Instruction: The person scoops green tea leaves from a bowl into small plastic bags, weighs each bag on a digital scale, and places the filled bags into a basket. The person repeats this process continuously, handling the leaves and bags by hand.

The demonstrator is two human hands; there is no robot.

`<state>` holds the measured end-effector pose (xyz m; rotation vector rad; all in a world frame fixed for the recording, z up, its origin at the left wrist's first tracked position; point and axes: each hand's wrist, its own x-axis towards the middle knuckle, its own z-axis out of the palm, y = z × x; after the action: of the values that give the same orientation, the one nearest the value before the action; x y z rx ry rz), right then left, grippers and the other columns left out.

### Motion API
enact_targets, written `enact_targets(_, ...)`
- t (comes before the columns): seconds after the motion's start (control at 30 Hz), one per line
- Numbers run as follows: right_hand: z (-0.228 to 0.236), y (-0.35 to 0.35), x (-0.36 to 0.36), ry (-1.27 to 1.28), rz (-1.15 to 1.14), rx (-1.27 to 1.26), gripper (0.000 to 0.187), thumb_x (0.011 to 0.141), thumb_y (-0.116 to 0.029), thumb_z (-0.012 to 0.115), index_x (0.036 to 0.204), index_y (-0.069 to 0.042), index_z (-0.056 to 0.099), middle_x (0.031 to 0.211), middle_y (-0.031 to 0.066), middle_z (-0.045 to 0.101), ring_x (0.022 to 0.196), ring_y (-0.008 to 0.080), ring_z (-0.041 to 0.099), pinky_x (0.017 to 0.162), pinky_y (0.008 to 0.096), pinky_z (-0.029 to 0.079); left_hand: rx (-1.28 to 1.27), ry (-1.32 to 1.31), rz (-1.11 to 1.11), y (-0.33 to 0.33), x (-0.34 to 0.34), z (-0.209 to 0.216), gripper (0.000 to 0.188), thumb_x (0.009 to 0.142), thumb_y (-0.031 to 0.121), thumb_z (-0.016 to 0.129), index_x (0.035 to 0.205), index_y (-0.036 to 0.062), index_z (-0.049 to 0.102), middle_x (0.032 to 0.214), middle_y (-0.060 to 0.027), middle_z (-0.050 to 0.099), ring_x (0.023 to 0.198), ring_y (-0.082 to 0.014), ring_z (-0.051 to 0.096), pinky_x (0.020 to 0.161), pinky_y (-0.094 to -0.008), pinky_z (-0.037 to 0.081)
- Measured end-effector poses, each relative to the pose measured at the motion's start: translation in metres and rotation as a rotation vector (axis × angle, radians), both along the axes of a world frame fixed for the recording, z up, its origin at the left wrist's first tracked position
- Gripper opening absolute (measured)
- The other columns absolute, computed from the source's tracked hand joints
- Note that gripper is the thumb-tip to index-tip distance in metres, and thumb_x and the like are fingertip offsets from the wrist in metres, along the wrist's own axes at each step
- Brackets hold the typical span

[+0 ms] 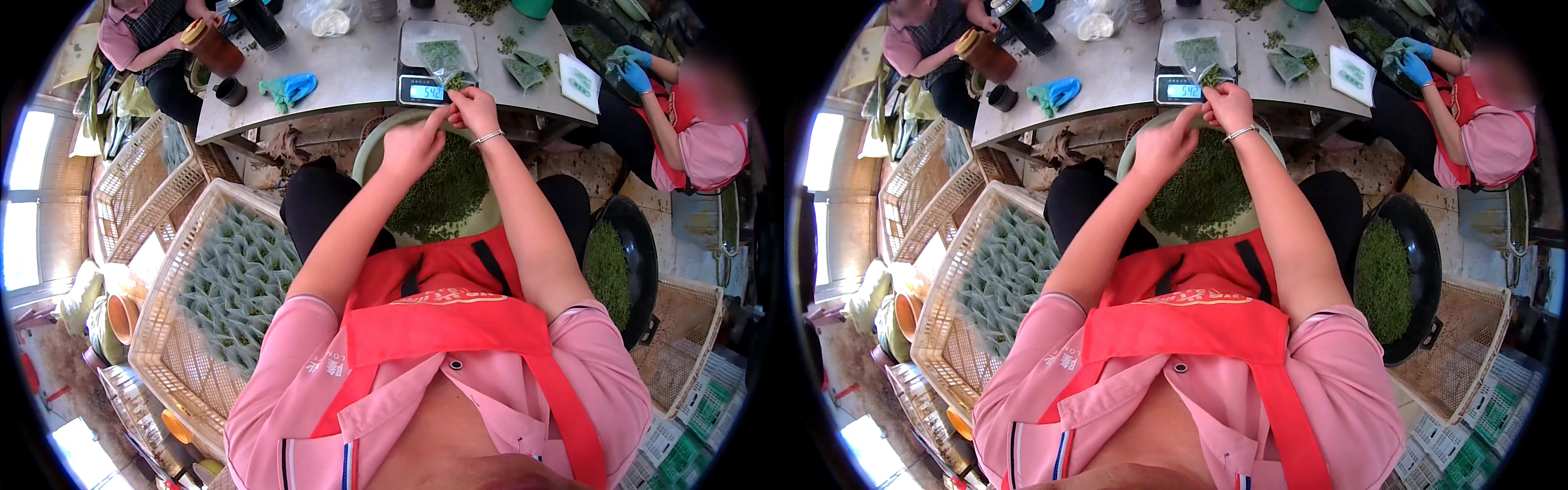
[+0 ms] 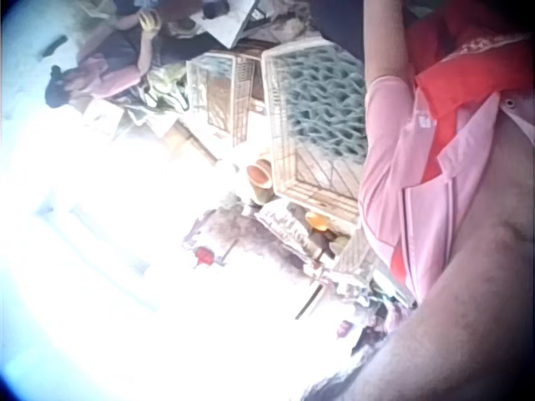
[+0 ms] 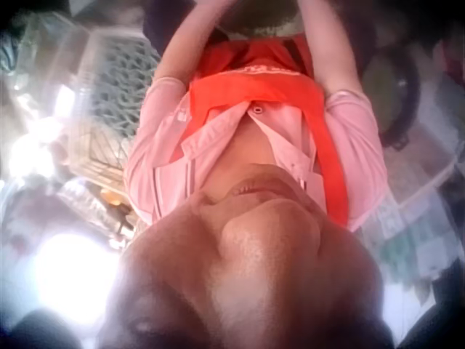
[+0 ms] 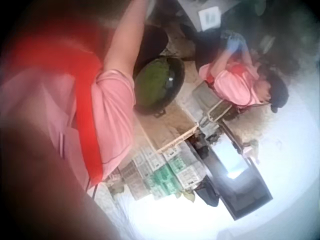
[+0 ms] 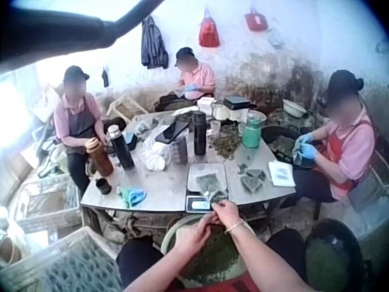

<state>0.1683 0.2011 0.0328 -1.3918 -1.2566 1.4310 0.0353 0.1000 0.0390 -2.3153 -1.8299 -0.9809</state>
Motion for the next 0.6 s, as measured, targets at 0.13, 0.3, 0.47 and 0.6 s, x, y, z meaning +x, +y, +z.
enact_targets(0.13, 0.008, 0.007, 0.007, -0.209, 0.109, 0.064, 0.021, 0.084, -0.019, 0.056, 0.074, 0.0, 0.059, 0.059, 0.0078, 0.061, 0.046, 0.0141, 0.057, 0.042, 0.028, 0.044, 0.033, 0.322, 0.047, 0.063, 0.005, -0.002, 0.05, 0.077, 0.019, 0.059, 0.125, 0.0244, 0.046, 0.06, -0.0037, 0.06, 0.047, -0.0225, 0.058, 0.041, -0.0367, 0.045)
enact_targets(0.3, 0.027, 0.015, 0.012, -0.289, 0.202, 0.035, 0.021, 0.082, -0.019, 0.052, 0.075, -0.001, 0.059, 0.057, 0.0069, 0.06, 0.043, 0.0146, 0.055, 0.041, 0.0292, 0.043, 0.071, 0.396, 0.088, 0.089, 0.007, -0.004, 0.032, 0.078, 0.021, 0.058, 0.109, 0.023, 0.055, 0.055, -0.0025, 0.059, 0.049, -0.022, 0.061, 0.042, -0.0353, 0.046)
enact_targets(0.47, 0.028, 0.007, 0.017, -0.025, 0.22, -0.007, 0.022, 0.084, -0.017, 0.052, 0.07, -0.002, 0.057, 0.052, 0.0041, 0.054, 0.037, 0.0117, 0.047, 0.036, 0.0255, 0.036, -0.021, 0.395, 0.082, 0.102, 0.009, 0.003, 0.009, 0.078, 0.025, 0.058, 0.084, 0.0187, 0.059, 0.057, -0.0038, 0.06, 0.052, -0.0222, 0.062, 0.047, -0.0342, 0.047)
enact_targets(0.6, 0.035, -0.033, 0.021, 0.125, 0.269, 0.004, 0.023, 0.088, -0.017, 0.051, 0.071, -0.001, 0.057, 0.053, 0.0028, 0.054, 0.038, 0.0084, 0.045, 0.035, 0.0221, 0.033, -0.043, 0.375, 0.124, 0.101, 0.006, 0.006, 0.022, 0.079, 0.025, 0.058, 0.101, 0.0224, 0.06, 0.059, -0.0037, 0.061, 0.052, -0.0238, 0.061, 0.046, -0.0358, 0.046)
